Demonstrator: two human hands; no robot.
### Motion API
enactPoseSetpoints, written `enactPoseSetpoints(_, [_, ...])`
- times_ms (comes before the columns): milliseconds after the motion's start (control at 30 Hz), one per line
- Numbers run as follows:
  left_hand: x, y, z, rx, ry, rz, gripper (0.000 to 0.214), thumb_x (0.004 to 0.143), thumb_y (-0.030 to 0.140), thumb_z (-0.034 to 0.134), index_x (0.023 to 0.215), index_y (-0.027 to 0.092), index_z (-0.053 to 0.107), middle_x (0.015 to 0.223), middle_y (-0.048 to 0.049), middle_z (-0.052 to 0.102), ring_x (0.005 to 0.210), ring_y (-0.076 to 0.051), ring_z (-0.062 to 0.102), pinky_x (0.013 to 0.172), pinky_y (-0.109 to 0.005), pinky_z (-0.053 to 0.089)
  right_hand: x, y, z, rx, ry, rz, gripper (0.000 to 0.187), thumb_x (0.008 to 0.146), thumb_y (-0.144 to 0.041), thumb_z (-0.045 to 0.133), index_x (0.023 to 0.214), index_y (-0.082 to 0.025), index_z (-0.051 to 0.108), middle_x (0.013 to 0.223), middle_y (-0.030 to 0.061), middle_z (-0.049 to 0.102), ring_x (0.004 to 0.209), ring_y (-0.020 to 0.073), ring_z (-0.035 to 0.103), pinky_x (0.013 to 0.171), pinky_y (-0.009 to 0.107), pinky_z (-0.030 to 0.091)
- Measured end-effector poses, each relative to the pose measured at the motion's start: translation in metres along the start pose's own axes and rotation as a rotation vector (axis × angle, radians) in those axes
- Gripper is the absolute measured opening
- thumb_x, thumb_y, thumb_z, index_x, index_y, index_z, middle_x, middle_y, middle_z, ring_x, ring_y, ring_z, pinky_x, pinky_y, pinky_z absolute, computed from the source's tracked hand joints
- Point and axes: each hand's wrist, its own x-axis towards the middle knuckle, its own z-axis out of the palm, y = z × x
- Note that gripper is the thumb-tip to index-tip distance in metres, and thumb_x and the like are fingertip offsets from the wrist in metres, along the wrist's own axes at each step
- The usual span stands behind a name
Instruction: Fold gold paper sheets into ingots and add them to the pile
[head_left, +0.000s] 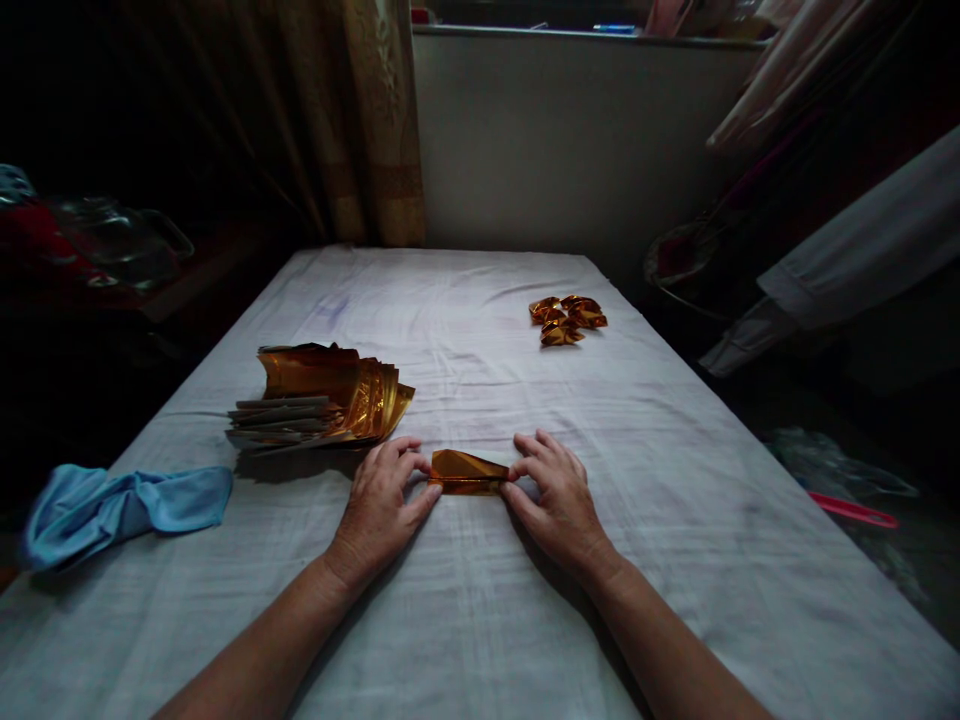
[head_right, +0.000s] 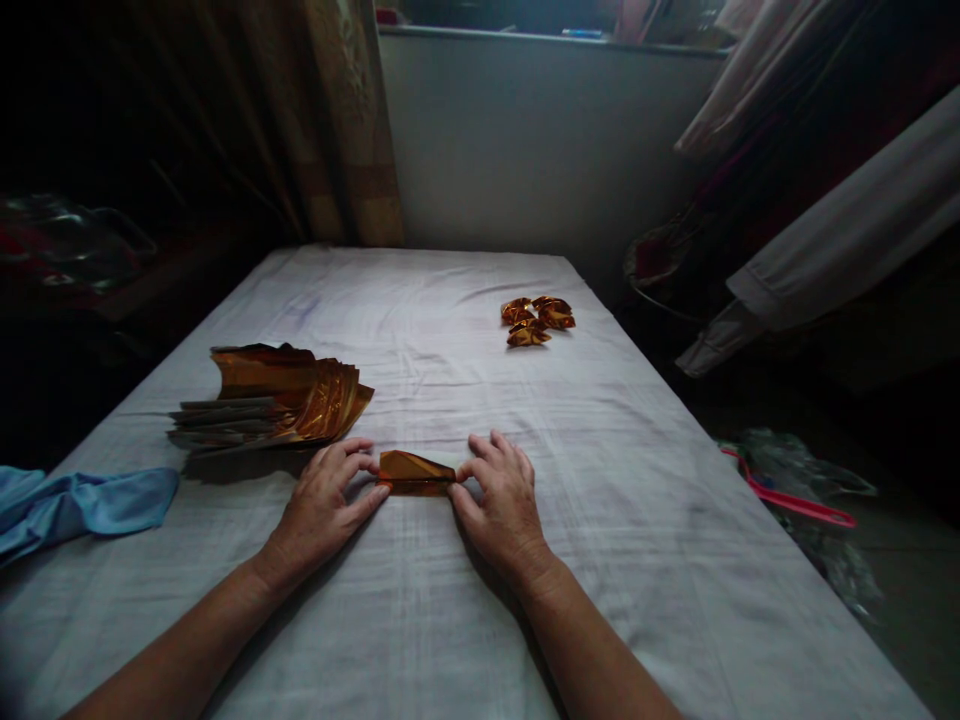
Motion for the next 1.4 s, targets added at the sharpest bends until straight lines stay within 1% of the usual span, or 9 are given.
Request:
enactPoseSetpoints(300, [0.002, -0.002, 0.000, -0.044, -0.005, -0.018, 0.003, 0.083, 0.024, 0.067, 0.081, 0.023, 0.067, 0.119, -0.0057, 0.067, 0.114, -0.027, 0.059, 0.097, -0.045, 0.048, 0.000, 0.002, 0.002, -0.007, 0.012, -0.007, 0.009, 0.079, -0.023, 0.060, 0.082, -0.024, 0.068, 0.130, 0.0093, 0.066, 0.136, 0.0343, 0.046, 0.109, 0.060, 0.030])
enactPoseSetpoints(567, [0.005, -0.006, -0.004, -0.298, 0.033, -0.008, 0.006, 0.086, 0.024, 0.059, 0.082, 0.023, 0.064, 0.107, -0.0054, 0.074, 0.108, -0.024, 0.064, 0.099, -0.043, 0.048, 0.001, 0.004, 0.003, 0.071, 0.072, -0.048, 0.012, 0.084, -0.026, 0.057, 0.085, -0.023, 0.068, 0.132, 0.0104, 0.066, 0.137, 0.0329, 0.046, 0.108, 0.058, 0.035])
enactPoseSetpoints(633, [0.005, -0.006, -0.003, -0.370, 0.050, -0.054, 0.009, 0.087, 0.030, 0.059, 0.084, 0.023, 0.064, 0.102, -0.0064, 0.075, 0.104, -0.024, 0.066, 0.097, -0.042, 0.050, 0.002, 0.004, 0.003, 0.106, 0.108, -0.062, 0.015, 0.086, -0.029, 0.056, 0.091, -0.023, 0.069, 0.130, 0.0107, 0.067, 0.136, 0.0323, 0.048, 0.109, 0.057, 0.037])
enactPoseSetpoints(733, [0.005, -0.007, -0.001, -0.513, 0.058, -0.142, 0.021, 0.088, 0.040, 0.059, 0.086, 0.020, 0.065, 0.096, -0.0078, 0.074, 0.091, -0.022, 0.069, 0.085, -0.035, 0.055, 0.003, 0.002, 0.001, 0.142, 0.141, -0.082, 0.025, 0.088, -0.032, 0.056, 0.108, -0.023, 0.068, 0.128, 0.0106, 0.068, 0.134, 0.0308, 0.050, 0.110, 0.054, 0.039])
enactPoseSetpoints(833, [0.007, -0.005, -0.002, -0.651, 0.045, -0.199, 0.028, 0.087, 0.047, 0.063, 0.084, 0.018, 0.065, 0.084, -0.0051, 0.071, 0.081, -0.019, 0.068, 0.076, -0.029, 0.055, 0.004, 0.000, -0.002, 0.159, 0.142, -0.122, 0.029, 0.090, -0.031, 0.056, 0.115, -0.025, 0.068, 0.125, 0.0094, 0.070, 0.131, 0.0288, 0.053, 0.110, 0.050, 0.042])
enactPoseSetpoints(967, [0.010, -0.001, -0.005, -0.805, 0.070, -0.271, 0.034, 0.079, 0.051, 0.073, 0.080, 0.019, 0.063, 0.077, -0.0019, 0.067, 0.075, -0.016, 0.065, 0.072, -0.026, 0.054, 0.003, -0.004, -0.005, 0.291, 0.147, -0.139, 0.029, 0.091, -0.031, 0.057, 0.117, -0.025, 0.067, 0.112, 0.0073, 0.074, 0.111, 0.0232, 0.067, 0.099, 0.040, 0.053])
enactPoseSetpoints(1067, [0.009, 0.005, -0.006, -0.963, 0.051, -0.361, 0.038, 0.072, 0.051, 0.080, 0.080, 0.019, 0.061, 0.073, 0.0004, 0.066, 0.069, -0.014, 0.064, 0.067, -0.024, 0.053, 0.002, -0.007, -0.005, 0.423, 0.144, -0.103, 0.032, 0.090, -0.030, 0.059, 0.121, -0.024, 0.064, 0.102, 0.0056, 0.076, 0.098, 0.0214, 0.072, 0.093, 0.037, 0.056])
enactPoseSetpoints(1233, [0.006, 0.012, -0.009, -1.132, 0.009, -0.525, 0.049, 0.067, 0.047, 0.085, 0.099, 0.017, 0.062, 0.072, 0.0004, 0.070, 0.068, -0.016, 0.068, 0.067, -0.027, 0.054, 0.002, -0.012, -0.006, 0.610, 0.098, -0.065, 0.033, 0.089, -0.026, 0.061, 0.121, -0.022, 0.064, 0.096, 0.0057, 0.077, 0.089, 0.0200, 0.074, 0.083, 0.033, 0.059])
enactPoseSetpoints(1400, [0.008, 0.014, -0.009, -1.138, -0.022, -0.586, 0.067, 0.064, 0.046, 0.085, 0.118, 0.016, 0.059, 0.067, 0.0023, 0.068, 0.065, -0.016, 0.067, 0.064, -0.025, 0.051, 0.002, -0.015, -0.009, 0.654, 0.073, -0.045, 0.034, 0.089, -0.024, 0.060, 0.123, -0.024, 0.063, 0.094, 0.0048, 0.077, 0.088, 0.0189, 0.074, 0.082, 0.031, 0.059])
